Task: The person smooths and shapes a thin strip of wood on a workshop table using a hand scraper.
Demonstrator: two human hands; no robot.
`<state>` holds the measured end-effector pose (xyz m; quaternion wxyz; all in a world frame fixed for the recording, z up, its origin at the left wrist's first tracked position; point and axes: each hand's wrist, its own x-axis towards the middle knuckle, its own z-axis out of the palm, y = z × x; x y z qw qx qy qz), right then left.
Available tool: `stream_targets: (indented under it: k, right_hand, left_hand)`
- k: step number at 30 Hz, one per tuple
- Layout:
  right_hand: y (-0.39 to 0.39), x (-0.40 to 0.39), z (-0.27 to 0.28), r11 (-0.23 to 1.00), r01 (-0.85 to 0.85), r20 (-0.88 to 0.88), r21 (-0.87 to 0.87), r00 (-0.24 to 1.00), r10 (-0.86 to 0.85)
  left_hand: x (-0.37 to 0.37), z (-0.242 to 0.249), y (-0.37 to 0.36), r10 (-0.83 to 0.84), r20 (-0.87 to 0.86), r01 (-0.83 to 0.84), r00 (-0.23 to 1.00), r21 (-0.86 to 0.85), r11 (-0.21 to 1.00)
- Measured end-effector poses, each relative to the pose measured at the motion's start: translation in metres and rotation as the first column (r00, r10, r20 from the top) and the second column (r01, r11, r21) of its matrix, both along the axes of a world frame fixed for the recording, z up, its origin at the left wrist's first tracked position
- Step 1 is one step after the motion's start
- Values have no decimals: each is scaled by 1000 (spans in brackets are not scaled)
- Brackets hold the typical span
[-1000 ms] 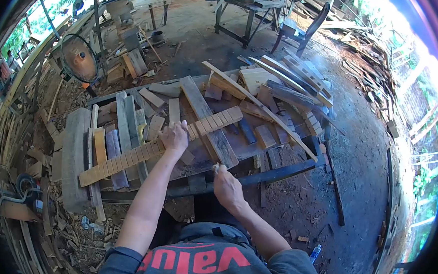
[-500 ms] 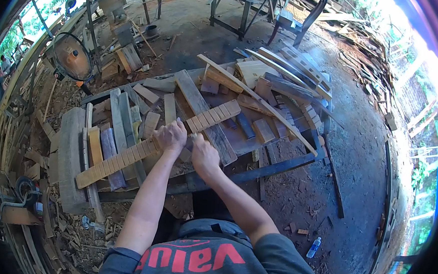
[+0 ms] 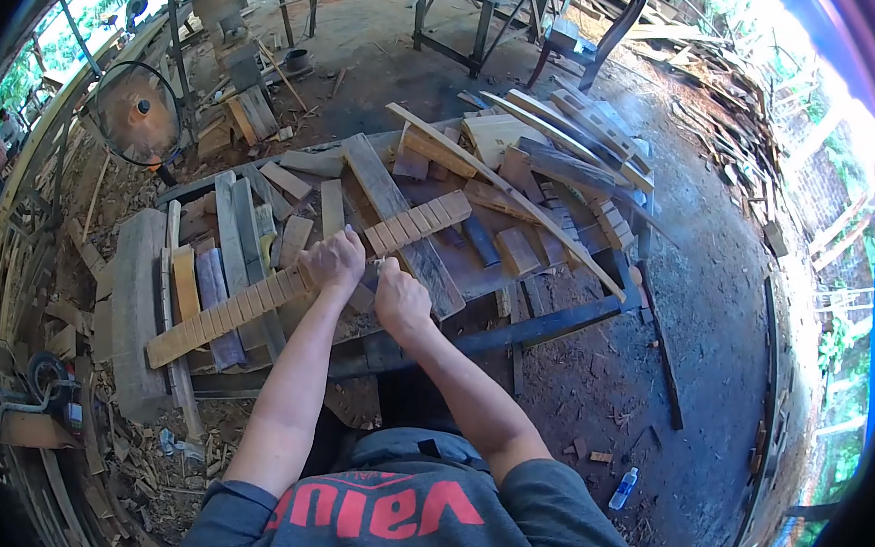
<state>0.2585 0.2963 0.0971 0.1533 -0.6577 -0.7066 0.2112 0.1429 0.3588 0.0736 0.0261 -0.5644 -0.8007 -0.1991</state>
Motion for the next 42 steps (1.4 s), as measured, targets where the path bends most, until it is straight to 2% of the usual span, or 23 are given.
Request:
stream_targets:
  k: [2, 6, 8, 11, 13, 16, 18, 19, 21, 24, 27, 29, 33, 34, 36, 37, 39, 40, 42]
  right_hand:
    - [-9, 7, 1, 1000, -10, -13, 12, 1000, 10]
    - [-45, 21, 10, 998, -8, 84, -58, 996, 13]
    - [-34, 11, 11, 999, 30, 15, -40, 999, -29]
    - [15, -6, -3, 1000, 1, -72, -8, 997, -2]
    - [20, -8, -3, 1000, -17, -114, 10, 993, 18]
    - [-13, 11, 6, 999, -42, -76, 0, 996, 42]
    - [-42, 20, 20, 989, 11, 48, -146, 999, -4]
    - [-38, 19, 18, 989, 9, 53, -149, 999, -1]
    - [-27, 8, 7, 999, 14, 19, -39, 1000, -13]
    - [23, -12, -4, 999, -26, -42, 34, 999, 28]
    - [24, -7, -12, 997, -50, -60, 59, 997, 53]
    - [-17, 14, -5, 997, -32, -28, 68, 999, 34]
    - [-115, 77, -6, 995, -10, 0, -101, 1000, 10]
    - [-129, 90, 1, 995, -17, 2, -98, 1000, 17]
    - [-148, 107, 14, 965, -3, 20, -261, 1000, 9]
    - [-149, 108, 14, 966, -1, 16, -260, 1000, 5]
    - [-142, 100, 16, 992, 2, -111, -130, 994, -17]
    - [-135, 92, 17, 992, 2, -121, -128, 992, -17]
    - [-111, 71, 18, 995, -60, -200, -75, 979, 44]
  left_hand:
    - [1, 0, -2, 5, -4, -5, 1000, 6, 1000]
    - [1, 2, -1, 26, -6, -26, 1000, 12, 1000]
    - [1, 3, 1, 23, -22, -23, 999, 10, 1000]
    - [0, -4, 1, 8, -18, -8, 1000, -7, 1000]
    - [-3, -3, 2, 5, 5, -5, 1000, -1, 1000]
    - [0, 0, 1, 10, 7, -10, 1000, 7, 1000]
    - [0, 0, 0, 19, -38, -17, 999, 36, 999]
    - [0, -2, 1, 19, -40, -17, 999, 50, 999]
    - [-1, -6, 2, 6, -44, -3, 999, 72, 997]
    - [-2, -9, 1, -7, -46, 10, 999, 74, 997]
    - [-4, -11, 3, 3, -49, 0, 999, 59, 998]
    - [-1, -3, 2, 6, -5, -6, 1000, -7, 1000]
    - [-2, 2, -1, -1, 21, 2, 1000, -50, 999]
    - [-4, 4, -1, -21, 65, 24, 998, -47, 999]
    - [-10, 5, 0, -44, 103, 49, 994, -42, 998]
    - [-16, 1, 3, -69, 177, 69, 982, 5, 998]
    - [-25, -8, 8, -105, 292, 85, 951, 81, 993]
    - [-24, -5, 3, -106, 282, 86, 954, 82, 993]
    - [-26, 1, -10, -54, 126, 62, 991, -66, 996]
